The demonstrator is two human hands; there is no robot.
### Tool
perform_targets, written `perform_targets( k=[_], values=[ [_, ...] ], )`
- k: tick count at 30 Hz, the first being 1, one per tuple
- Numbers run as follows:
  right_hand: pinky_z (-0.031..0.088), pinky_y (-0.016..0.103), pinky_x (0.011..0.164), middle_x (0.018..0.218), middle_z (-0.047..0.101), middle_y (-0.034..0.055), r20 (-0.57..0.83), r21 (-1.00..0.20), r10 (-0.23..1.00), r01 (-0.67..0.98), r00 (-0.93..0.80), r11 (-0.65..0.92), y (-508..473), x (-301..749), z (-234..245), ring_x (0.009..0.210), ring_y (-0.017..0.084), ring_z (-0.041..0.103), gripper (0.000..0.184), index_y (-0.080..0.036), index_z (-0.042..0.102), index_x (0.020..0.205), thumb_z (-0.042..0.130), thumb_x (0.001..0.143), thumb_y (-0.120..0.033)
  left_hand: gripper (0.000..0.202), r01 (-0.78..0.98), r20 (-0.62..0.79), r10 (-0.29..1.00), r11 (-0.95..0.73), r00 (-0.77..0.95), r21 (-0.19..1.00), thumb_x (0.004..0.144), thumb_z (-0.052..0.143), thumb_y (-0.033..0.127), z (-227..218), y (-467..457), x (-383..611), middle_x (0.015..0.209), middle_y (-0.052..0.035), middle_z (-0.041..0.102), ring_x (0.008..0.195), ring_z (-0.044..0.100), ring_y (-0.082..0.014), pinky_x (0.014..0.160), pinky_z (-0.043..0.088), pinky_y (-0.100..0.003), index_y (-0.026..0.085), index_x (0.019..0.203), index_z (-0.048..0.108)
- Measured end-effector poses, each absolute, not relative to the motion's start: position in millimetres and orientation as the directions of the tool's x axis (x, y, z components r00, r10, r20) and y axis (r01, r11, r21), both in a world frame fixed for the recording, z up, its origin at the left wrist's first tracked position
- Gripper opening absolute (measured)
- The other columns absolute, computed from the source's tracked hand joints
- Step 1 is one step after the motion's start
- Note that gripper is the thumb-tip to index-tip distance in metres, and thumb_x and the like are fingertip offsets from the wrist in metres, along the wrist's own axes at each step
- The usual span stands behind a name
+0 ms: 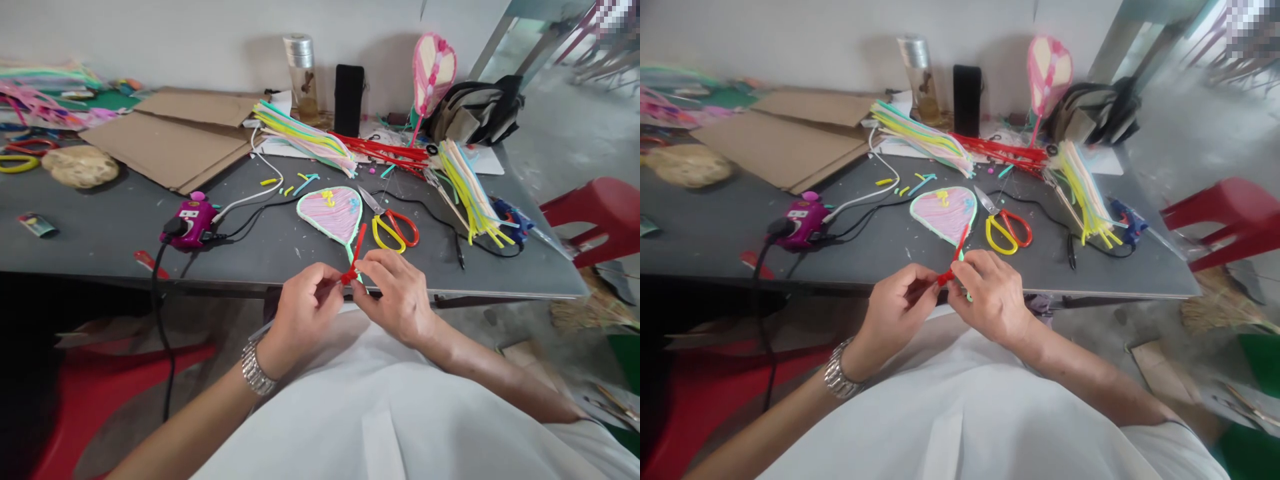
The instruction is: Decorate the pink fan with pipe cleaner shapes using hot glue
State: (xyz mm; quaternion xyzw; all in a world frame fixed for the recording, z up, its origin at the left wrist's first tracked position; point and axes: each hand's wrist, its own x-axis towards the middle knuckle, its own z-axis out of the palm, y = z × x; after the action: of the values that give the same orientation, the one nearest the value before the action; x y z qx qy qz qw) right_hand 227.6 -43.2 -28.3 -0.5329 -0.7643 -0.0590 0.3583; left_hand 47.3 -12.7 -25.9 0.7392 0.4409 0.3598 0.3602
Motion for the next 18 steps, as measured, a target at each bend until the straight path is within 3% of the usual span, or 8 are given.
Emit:
perform_targets(
  k=[3, 8, 14, 18],
  values=[
    [0.053, 0.03, 0.072, 0.099, 0.074, 0.0069, 0.615, -0.271, 0.769, 0.869, -0.175, 0.414, -43.5, 226.2, -30.8, 0.087, 0.02, 0.07, 0.016, -0.019, 0.067, 0.102, 0.061, 0.088, -0.013, 0.008, 0.423, 0.235, 0.897, -0.39, 0.373, 0.818, 0.088, 0.058, 0.017, -25.7, -14.7, 47.0, 0.072, 0.0006, 0.069, 0.059, 0.06, -0.0099, 0.056, 0.046, -0.02, 0.017, 0.084, 0.064],
    [0.052, 0.03, 0.068, 0.089, 0.074, 0.0058, 0.618, -0.249, 0.767, 0.883, -0.172, 0.398, -43.1, 224.3, -33.8, 0.079, 0.02, 0.07, 0.014, -0.018, 0.066, 0.089, 0.059, 0.085, -0.008, 0.007, 0.476, 0.267, 0.875, -0.45, 0.405, 0.755, 0.089, 0.059, 0.016, -29.3, -14.5, 45.3, 0.072, 0.0002, 0.069, 0.06, 0.06, -0.0112, 0.058, 0.046, -0.022, 0.017, 0.086, 0.065],
    [0.057, 0.034, 0.079, 0.109, 0.074, 0.0103, 0.594, -0.303, 0.783, 0.851, -0.183, 0.429, -42.8, 226.3, -36.0, 0.096, 0.023, 0.072, 0.021, -0.018, 0.066, 0.109, 0.062, 0.088, -0.015, 0.013, 0.433, 0.293, 0.856, -0.477, 0.426, 0.765, 0.095, 0.057, 0.017, -33.3, -10.0, 41.5, 0.088, -0.0035, 0.076, 0.074, 0.069, -0.013, 0.068, 0.051, -0.023, 0.016, 0.098, 0.07],
    [0.057, 0.031, 0.077, 0.106, 0.076, 0.0086, 0.621, -0.283, 0.761, 0.852, -0.186, 0.439, -42.6, 225.2, -38.2, 0.093, 0.021, 0.073, 0.019, -0.018, 0.065, 0.106, 0.06, 0.089, -0.012, 0.014, 0.431, 0.292, 0.845, -0.491, 0.448, 0.757, 0.096, 0.056, 0.017, -31.9, -11.6, 41.9, 0.089, -0.0038, 0.077, 0.075, 0.071, -0.0137, 0.069, 0.051, -0.023, 0.016, 0.097, 0.07]
  ],
)
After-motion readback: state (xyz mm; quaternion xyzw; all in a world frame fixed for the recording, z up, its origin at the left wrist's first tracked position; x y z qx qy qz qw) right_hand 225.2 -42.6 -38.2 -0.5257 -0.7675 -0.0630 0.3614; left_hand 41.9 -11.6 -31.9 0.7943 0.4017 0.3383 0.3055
